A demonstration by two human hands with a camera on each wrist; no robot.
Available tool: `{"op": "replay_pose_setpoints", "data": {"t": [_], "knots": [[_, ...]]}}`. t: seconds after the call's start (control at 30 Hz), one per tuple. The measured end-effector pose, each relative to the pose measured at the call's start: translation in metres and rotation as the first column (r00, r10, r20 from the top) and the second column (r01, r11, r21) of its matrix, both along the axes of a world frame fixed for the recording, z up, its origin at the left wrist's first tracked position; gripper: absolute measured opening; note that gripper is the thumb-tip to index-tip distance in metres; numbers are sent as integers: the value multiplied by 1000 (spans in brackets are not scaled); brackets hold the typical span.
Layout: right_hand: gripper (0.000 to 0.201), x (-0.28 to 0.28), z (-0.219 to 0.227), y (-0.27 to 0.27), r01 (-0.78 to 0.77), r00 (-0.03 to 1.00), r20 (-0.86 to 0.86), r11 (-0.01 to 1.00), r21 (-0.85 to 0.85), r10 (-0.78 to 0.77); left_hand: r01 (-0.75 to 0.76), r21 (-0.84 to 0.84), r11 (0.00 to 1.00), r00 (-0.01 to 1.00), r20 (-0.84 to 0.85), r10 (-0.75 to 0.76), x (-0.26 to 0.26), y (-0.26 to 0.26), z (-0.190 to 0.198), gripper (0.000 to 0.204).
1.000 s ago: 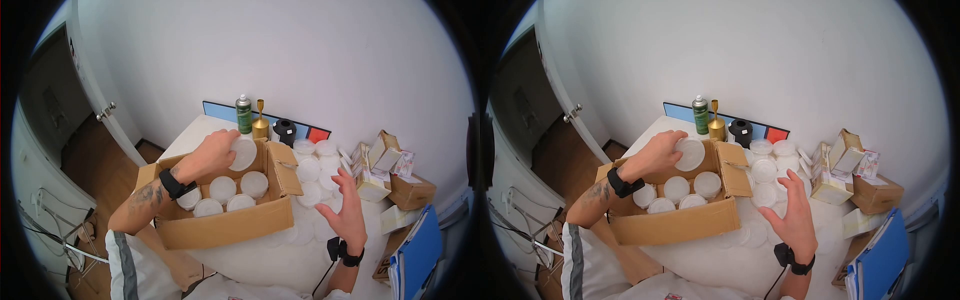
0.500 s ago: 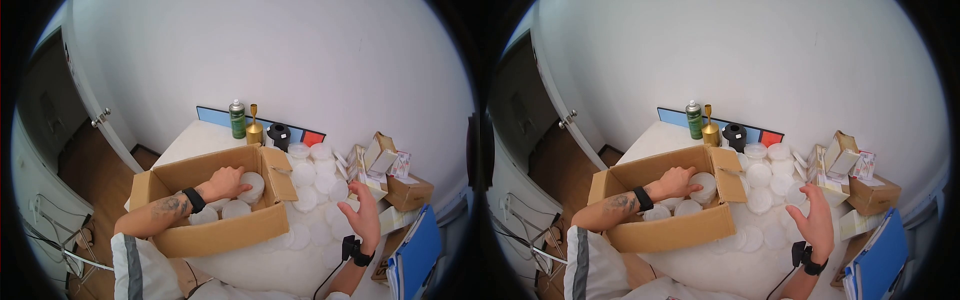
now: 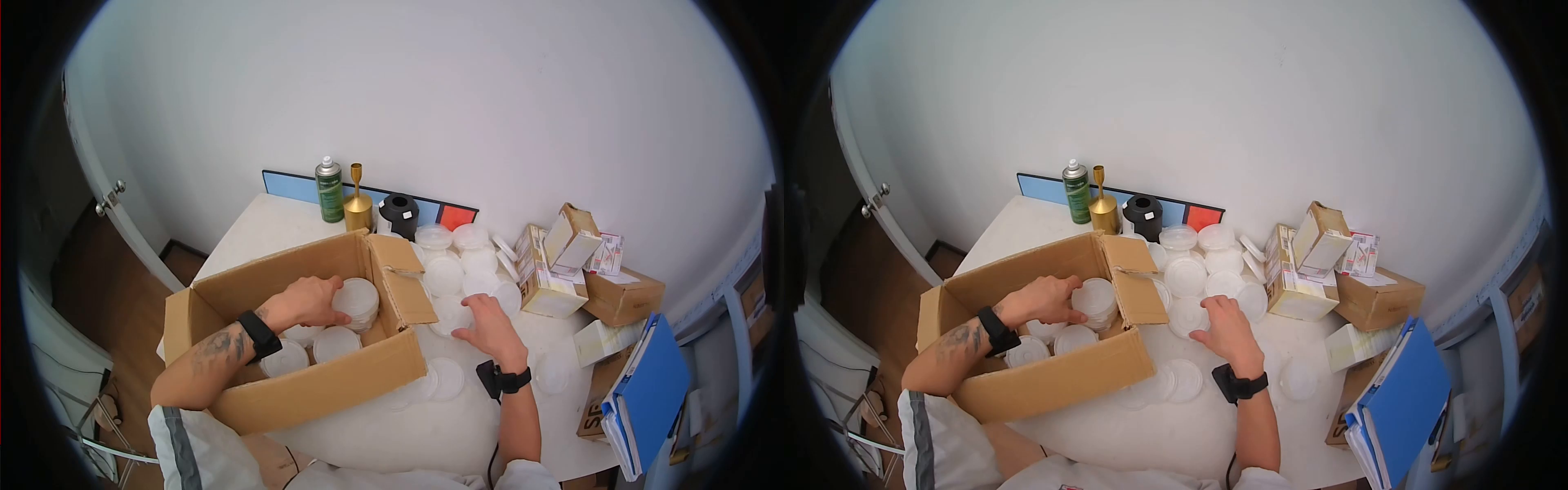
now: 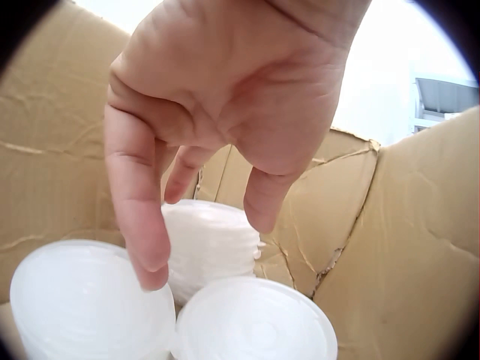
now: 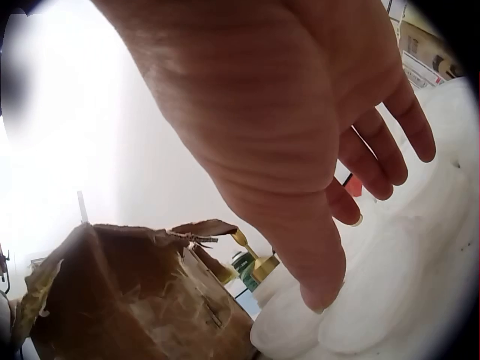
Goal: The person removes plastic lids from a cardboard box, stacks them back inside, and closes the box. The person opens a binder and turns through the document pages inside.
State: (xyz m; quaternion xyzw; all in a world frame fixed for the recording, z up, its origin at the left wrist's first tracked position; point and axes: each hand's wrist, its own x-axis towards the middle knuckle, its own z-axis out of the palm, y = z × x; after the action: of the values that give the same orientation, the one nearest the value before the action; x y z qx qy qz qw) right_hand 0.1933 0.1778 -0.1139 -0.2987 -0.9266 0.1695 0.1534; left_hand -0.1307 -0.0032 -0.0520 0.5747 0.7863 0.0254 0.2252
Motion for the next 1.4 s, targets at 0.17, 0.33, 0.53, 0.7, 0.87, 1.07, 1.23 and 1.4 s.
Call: {"op": "replay_pose_setpoints", "data": {"t": [0.17, 0.33, 0.53, 0.7, 0.87, 1.07, 1.23, 1.4], "knots": [[59, -27, -9, -17, 62, 966, 247, 996, 71, -78, -19, 104, 994, 988, -150, 34, 1, -5, 32, 68], [44, -16, -2, -6, 14, 990, 137, 999, 40, -19, -49, 168, 985, 994, -85, 64, -4, -11, 41, 67], [25, -35, 13, 21, 284, 958, 3, 956, 73, -285, -22, 130, 991, 996, -87, 33, -2, -17, 45, 67], [50, -65, -26, 41, 43, 983, -183, 921, 387, 31, -11, 153, 988, 996, -88, 25, -3, -22, 46, 59], [74, -84, -45, 32, -12, 998, 55, 922, 386, -10, -5, 90, 996, 995, -102, 14, -6, -25, 46, 60], [46, -81, -33, 41, 68, 997, -44, 980, 189, -61, 19, 141, 990, 998, -68, -9, -7, -30, 43, 65], [52, -67, -40, 36, 59, 974, -226, 954, 295, 10, 42, 135, 990, 998, -57, -34, 2, -31, 50, 62], [64, -72, -49, 22, 34, 994, -109, 887, 460, 19, 50, 122, 991, 997, -68, -41, 9, -29, 48, 61]]}}
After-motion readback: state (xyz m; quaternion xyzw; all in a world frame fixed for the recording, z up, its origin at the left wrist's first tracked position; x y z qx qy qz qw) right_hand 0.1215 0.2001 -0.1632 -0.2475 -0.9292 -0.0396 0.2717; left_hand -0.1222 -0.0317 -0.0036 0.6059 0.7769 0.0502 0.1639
